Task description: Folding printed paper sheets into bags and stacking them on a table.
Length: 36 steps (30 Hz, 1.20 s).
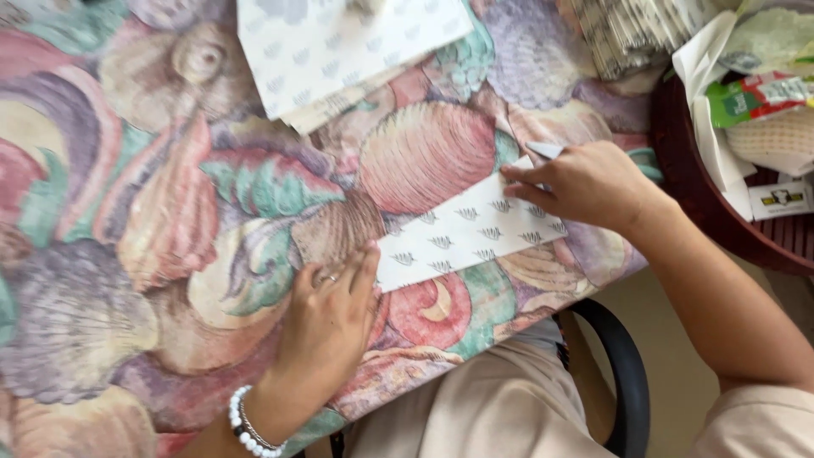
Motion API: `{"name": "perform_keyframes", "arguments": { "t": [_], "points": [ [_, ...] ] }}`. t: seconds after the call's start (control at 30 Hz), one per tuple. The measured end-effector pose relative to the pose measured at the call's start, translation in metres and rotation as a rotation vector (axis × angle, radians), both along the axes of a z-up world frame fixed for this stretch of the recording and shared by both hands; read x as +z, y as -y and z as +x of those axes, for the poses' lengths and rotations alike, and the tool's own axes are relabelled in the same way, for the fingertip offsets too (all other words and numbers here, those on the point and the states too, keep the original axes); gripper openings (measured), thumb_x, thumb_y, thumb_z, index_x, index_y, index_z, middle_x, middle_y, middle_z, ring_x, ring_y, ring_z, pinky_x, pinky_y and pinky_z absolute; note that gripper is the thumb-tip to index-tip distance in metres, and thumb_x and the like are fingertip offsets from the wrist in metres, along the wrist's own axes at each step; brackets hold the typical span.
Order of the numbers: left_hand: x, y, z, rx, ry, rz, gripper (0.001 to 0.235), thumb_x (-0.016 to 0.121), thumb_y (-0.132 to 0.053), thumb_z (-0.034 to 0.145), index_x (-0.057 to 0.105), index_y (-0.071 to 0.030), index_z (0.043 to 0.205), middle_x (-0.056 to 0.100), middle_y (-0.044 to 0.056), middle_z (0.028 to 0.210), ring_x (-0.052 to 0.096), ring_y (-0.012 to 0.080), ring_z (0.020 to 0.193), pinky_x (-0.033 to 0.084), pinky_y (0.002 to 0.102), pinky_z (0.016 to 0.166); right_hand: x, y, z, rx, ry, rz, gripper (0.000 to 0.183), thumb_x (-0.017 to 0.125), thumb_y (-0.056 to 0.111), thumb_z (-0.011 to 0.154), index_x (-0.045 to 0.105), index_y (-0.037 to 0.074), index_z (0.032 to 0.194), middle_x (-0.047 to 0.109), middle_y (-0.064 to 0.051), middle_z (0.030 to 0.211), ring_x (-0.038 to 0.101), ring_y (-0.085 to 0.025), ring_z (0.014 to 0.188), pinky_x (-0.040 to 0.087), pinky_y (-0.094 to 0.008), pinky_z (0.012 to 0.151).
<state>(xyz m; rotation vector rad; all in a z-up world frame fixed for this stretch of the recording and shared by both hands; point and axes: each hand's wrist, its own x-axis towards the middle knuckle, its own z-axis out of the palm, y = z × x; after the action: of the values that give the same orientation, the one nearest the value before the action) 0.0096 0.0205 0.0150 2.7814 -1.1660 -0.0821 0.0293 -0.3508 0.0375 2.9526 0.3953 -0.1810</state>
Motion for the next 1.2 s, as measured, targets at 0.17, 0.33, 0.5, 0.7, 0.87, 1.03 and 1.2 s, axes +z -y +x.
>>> {"name": "perform_keyframes", "arguments": {
  "t": [0.17, 0.33, 0.5, 0.7, 0.87, 1.03, 1.2],
  "points": [
    [0.001, -0.006, -0.004, 0.034, -0.115, -0.03, 0.073, 0.059, -0.018, 0.093, 0.029, -0.009, 0.158, 0.037, 0.01, 0.163, 0.072, 0.0169, 0.104, 0.034, 0.045, 0.109, -0.004, -0.002, 0.003, -0.062, -0.047, 0.026, 0.041, 0.049, 0.058, 0.098, 0.073, 0.038, 0.124, 0.064, 0.001, 0.048, 0.061, -0.022, 0.043, 0.048, -0.035, 0.041],
    [-0.005, -0.003, -0.006, -0.005, -0.028, 0.053, 0.069, 0.051, -0.031, 0.098, 0.026, -0.01, 0.159, 0.034, 0.007, 0.164, 0.063, 0.0149, 0.12, 0.032, 0.046, 0.11, 0.002, -0.025, 0.006, -0.173, -0.107, 0.113, 0.038, 0.049, 0.054, 0.1, 0.075, 0.036, 0.122, 0.078, 0.002, 0.089, 0.074, -0.021, 0.082, 0.06, -0.038, 0.063],
    [-0.01, -0.004, 0.005, -0.132, 0.005, -0.157, 0.045, 0.054, -0.036, 0.1, 0.059, -0.021, 0.142, 0.052, 0.02, 0.148, 0.055, 0.0355, 0.121, 0.039, 0.055, 0.099, 0.003, -0.07, 0.006, 0.187, -0.071, 0.508, 0.029, 0.06, 0.035, 0.099, 0.073, 0.013, 0.114, 0.066, -0.01, 0.12, 0.062, -0.026, 0.107, 0.054, -0.038, 0.099],
    [-0.023, -0.01, 0.008, -0.142, 0.101, -0.189, 0.05, 0.058, -0.051, 0.097, 0.065, -0.021, 0.136, 0.06, 0.014, 0.139, 0.058, 0.0292, 0.11, 0.04, 0.048, 0.092, -0.013, -0.069, 0.015, 0.13, -0.067, 0.468, 0.025, 0.059, 0.037, 0.101, 0.063, 0.013, 0.104, 0.059, -0.005, 0.097, 0.06, -0.024, 0.088, 0.053, -0.04, 0.076],
    [-0.028, -0.011, 0.008, -0.135, 0.075, -0.092, 0.057, 0.058, -0.056, 0.096, 0.059, -0.02, 0.141, 0.059, 0.014, 0.141, 0.06, 0.0295, 0.114, 0.038, 0.051, 0.098, -0.014, -0.065, 0.017, 0.108, -0.167, 0.499, 0.025, 0.059, 0.037, 0.102, 0.062, 0.012, 0.103, 0.063, -0.004, 0.099, 0.065, -0.022, 0.086, 0.056, -0.038, 0.073],
    [-0.028, -0.01, 0.015, -0.094, -0.057, -0.197, 0.063, 0.052, -0.063, 0.097, 0.057, -0.016, 0.139, 0.065, 0.007, 0.137, 0.064, 0.0211, 0.115, 0.038, 0.049, 0.105, -0.005, -0.059, 0.02, 0.208, -0.138, 0.494, 0.022, 0.057, 0.029, 0.103, 0.068, 0.012, 0.093, 0.066, -0.003, 0.089, 0.063, -0.024, 0.082, 0.055, -0.039, 0.075],
    [-0.018, -0.014, 0.023, 0.171, -0.188, -0.631, 0.059, 0.062, -0.044, 0.094, 0.056, -0.008, 0.14, 0.064, 0.011, 0.142, 0.06, 0.0302, 0.13, 0.048, 0.047, 0.106, 0.075, -0.01, 0.083, -0.247, -0.09, 0.409, 0.02, 0.054, 0.015, 0.103, 0.067, 0.019, 0.117, 0.074, 0.002, 0.102, 0.07, -0.013, 0.082, 0.06, -0.028, 0.079]
  ]
}}
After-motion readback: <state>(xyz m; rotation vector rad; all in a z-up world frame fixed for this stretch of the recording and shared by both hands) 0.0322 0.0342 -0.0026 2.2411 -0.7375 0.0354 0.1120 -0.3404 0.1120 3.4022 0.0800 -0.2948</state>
